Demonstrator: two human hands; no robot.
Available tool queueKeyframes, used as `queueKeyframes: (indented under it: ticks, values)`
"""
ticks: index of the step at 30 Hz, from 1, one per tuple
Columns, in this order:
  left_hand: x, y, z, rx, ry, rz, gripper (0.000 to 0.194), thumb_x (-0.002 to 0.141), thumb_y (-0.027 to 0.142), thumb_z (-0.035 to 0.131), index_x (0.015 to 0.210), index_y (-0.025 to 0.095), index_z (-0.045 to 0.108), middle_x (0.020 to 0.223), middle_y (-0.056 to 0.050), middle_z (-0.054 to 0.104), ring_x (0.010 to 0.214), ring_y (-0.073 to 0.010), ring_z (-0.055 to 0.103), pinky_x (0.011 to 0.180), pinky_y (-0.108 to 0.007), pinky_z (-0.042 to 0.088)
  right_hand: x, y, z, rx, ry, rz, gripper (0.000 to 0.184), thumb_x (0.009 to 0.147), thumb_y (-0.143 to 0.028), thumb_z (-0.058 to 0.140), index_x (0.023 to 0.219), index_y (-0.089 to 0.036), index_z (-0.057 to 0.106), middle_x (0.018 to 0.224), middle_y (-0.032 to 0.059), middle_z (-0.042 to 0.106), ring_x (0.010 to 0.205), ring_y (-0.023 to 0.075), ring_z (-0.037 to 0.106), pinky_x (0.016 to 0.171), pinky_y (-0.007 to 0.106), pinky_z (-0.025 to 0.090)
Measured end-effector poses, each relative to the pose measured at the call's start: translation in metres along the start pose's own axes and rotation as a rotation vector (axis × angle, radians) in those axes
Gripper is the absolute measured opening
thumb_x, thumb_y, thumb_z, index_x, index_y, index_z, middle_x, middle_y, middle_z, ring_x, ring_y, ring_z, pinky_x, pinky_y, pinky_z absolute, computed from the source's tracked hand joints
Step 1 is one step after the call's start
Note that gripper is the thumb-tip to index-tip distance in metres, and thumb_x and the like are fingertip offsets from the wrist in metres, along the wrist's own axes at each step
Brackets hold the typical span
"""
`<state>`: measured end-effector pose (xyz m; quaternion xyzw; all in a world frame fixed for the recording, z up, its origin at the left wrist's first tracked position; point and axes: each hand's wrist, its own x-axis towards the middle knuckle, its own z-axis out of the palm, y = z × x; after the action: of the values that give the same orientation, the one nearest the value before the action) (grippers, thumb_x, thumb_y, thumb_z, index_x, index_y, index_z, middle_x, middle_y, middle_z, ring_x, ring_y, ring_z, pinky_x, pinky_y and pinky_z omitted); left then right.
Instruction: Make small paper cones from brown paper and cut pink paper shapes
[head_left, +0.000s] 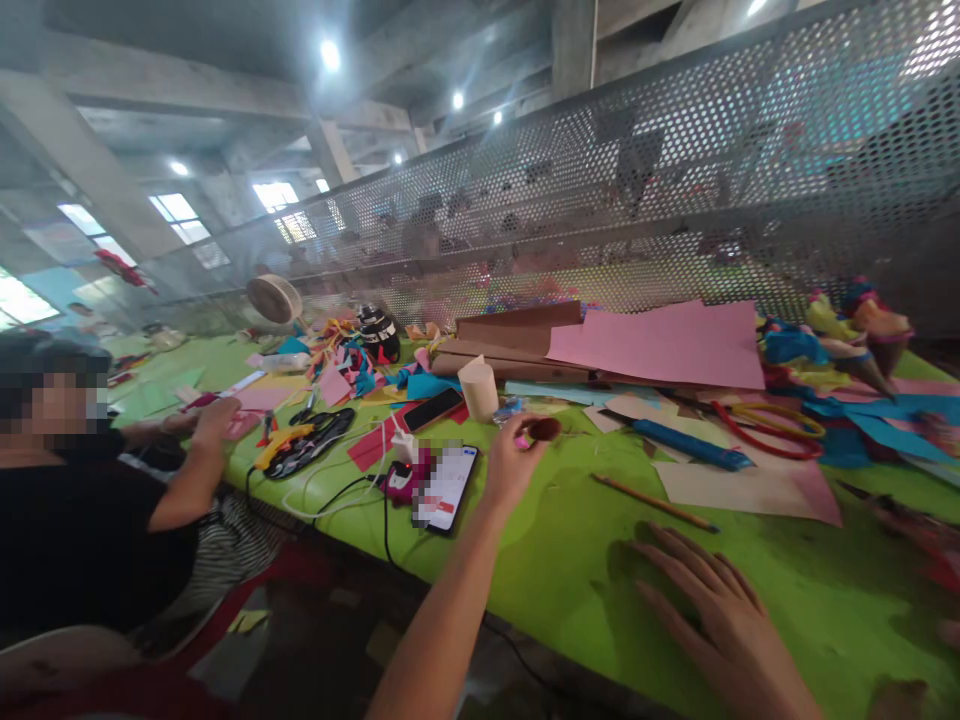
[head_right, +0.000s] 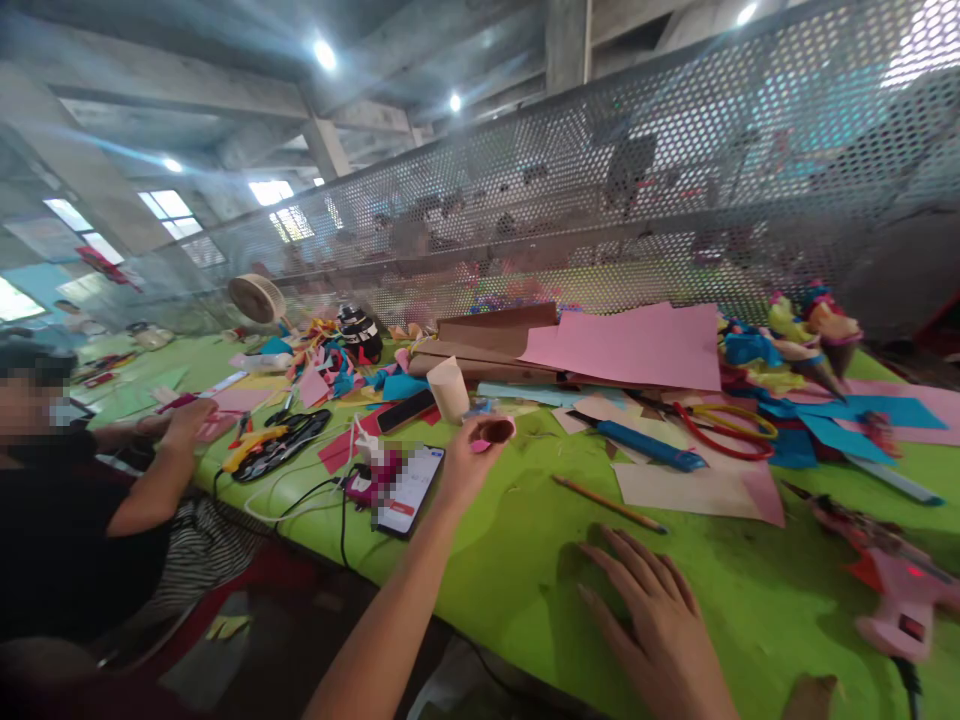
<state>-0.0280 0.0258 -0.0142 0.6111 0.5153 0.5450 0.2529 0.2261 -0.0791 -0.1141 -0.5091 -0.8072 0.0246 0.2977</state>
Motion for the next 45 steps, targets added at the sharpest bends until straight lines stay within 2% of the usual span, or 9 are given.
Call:
queueKeyframes:
  ticks: [4, 9, 11, 19, 27, 33, 37, 42, 45]
  values:
    - [-0.002, 0.004, 0.003, -0.066, -0.048, -0.062, 0.025, 0.08, 0.011, 0.071, 0.104, 0.019, 0.072, 0.112, -0.009, 0.076, 0.11, -0.0242, 0.069, 0.099, -0.041, 0.054, 0.0, 0.0, 0.002, 0.006, 0.0, 0.024, 0.043, 0.098, -0.051, 0.044, 0.125, -0.032, 0.072, 0.138, 0.0065, 0.067, 0.122, 0.0333, 0.065, 0.1, 0.058, 0.051]
    - [-0.008, -0.001, 0.011, -0.618, -0.146, -0.228, 0.046, 0.075, 0.027, 0.08, 0.119, 0.017, 0.067, 0.113, -0.011, 0.077, 0.112, -0.0278, 0.071, 0.102, -0.045, 0.053, -0.001, 0.001, 0.005, 0.0, 0.012, 0.015, 0.042, 0.097, -0.05, 0.045, 0.121, -0.031, 0.073, 0.137, 0.0082, 0.068, 0.121, 0.0339, 0.066, 0.1, 0.059, 0.05]
    - [-0.01, -0.001, 0.011, -0.727, -0.173, -0.276, 0.052, 0.071, 0.031, 0.084, 0.117, 0.016, 0.066, 0.112, -0.011, 0.077, 0.111, -0.0289, 0.071, 0.099, -0.044, 0.054, -0.002, 0.001, 0.005, 0.001, 0.012, 0.012, 0.042, 0.097, -0.05, 0.046, 0.121, -0.031, 0.073, 0.136, 0.0081, 0.069, 0.121, 0.0342, 0.066, 0.1, 0.058, 0.05]
    - [-0.009, 0.002, 0.006, -0.801, -0.152, -0.414, 0.052, 0.066, 0.034, 0.089, 0.111, 0.016, 0.068, 0.106, -0.009, 0.076, 0.107, -0.0265, 0.071, 0.09, -0.037, 0.054, 0.0, 0.0, 0.003, -0.009, 0.014, 0.01, 0.042, 0.097, -0.05, 0.045, 0.122, -0.031, 0.073, 0.136, 0.0078, 0.069, 0.122, 0.0335, 0.066, 0.099, 0.056, 0.051]
    - [0.002, 0.008, -0.002, -0.852, -0.125, -0.44, 0.046, 0.068, 0.036, 0.087, 0.105, 0.016, 0.069, 0.099, -0.007, 0.076, 0.094, -0.02, 0.073, 0.093, -0.035, 0.054, -0.001, -0.001, 0.003, 0.017, -0.005, 0.037, 0.041, 0.096, -0.051, 0.046, 0.122, -0.033, 0.073, 0.14, 0.0059, 0.067, 0.123, 0.0327, 0.065, 0.102, 0.057, 0.05]
    - [0.015, -0.001, -0.013, -0.525, -0.015, -0.353, 0.05, 0.071, 0.044, 0.083, 0.11, 0.017, 0.068, 0.097, -0.008, 0.076, 0.087, -0.0218, 0.073, 0.08, -0.034, 0.056, 0.0, -0.005, 0.0, 0.018, -0.011, 0.045, 0.039, 0.096, -0.048, 0.047, 0.121, -0.034, 0.073, 0.14, 0.0055, 0.067, 0.123, 0.0331, 0.065, 0.103, 0.058, 0.049]
    - [0.027, -0.004, -0.028, -0.171, 0.089, -0.247, 0.045, 0.075, 0.032, 0.079, 0.115, 0.017, 0.067, 0.089, -0.004, 0.075, 0.081, -0.0195, 0.071, 0.076, -0.03, 0.055, 0.002, -0.007, -0.002, 0.022, -0.005, 0.027, 0.04, 0.097, -0.048, 0.046, 0.123, -0.033, 0.072, 0.14, 0.0059, 0.066, 0.124, 0.0341, 0.064, 0.101, 0.059, 0.049]
    - [0.025, 0.008, -0.045, 0.524, 0.106, -0.232, 0.055, 0.083, 0.024, 0.072, 0.135, 0.019, 0.056, 0.102, -0.009, 0.076, 0.089, -0.0247, 0.072, 0.079, -0.033, 0.052, 0.001, -0.005, -0.001, 0.015, 0.009, 0.017, 0.04, 0.097, -0.047, 0.045, 0.121, -0.032, 0.073, 0.138, 0.0066, 0.068, 0.121, 0.0332, 0.066, 0.1, 0.057, 0.051]
    - [0.019, 0.01, -0.046, 0.775, 0.06, -0.272, 0.059, 0.087, 0.025, 0.069, 0.142, 0.017, 0.051, 0.109, -0.014, 0.076, 0.102, -0.0307, 0.072, 0.084, -0.036, 0.052, 0.0, -0.003, 0.0, 0.015, 0.017, 0.016, 0.041, 0.097, -0.048, 0.045, 0.121, -0.033, 0.073, 0.139, 0.0063, 0.067, 0.121, 0.0338, 0.066, 0.1, 0.057, 0.05]
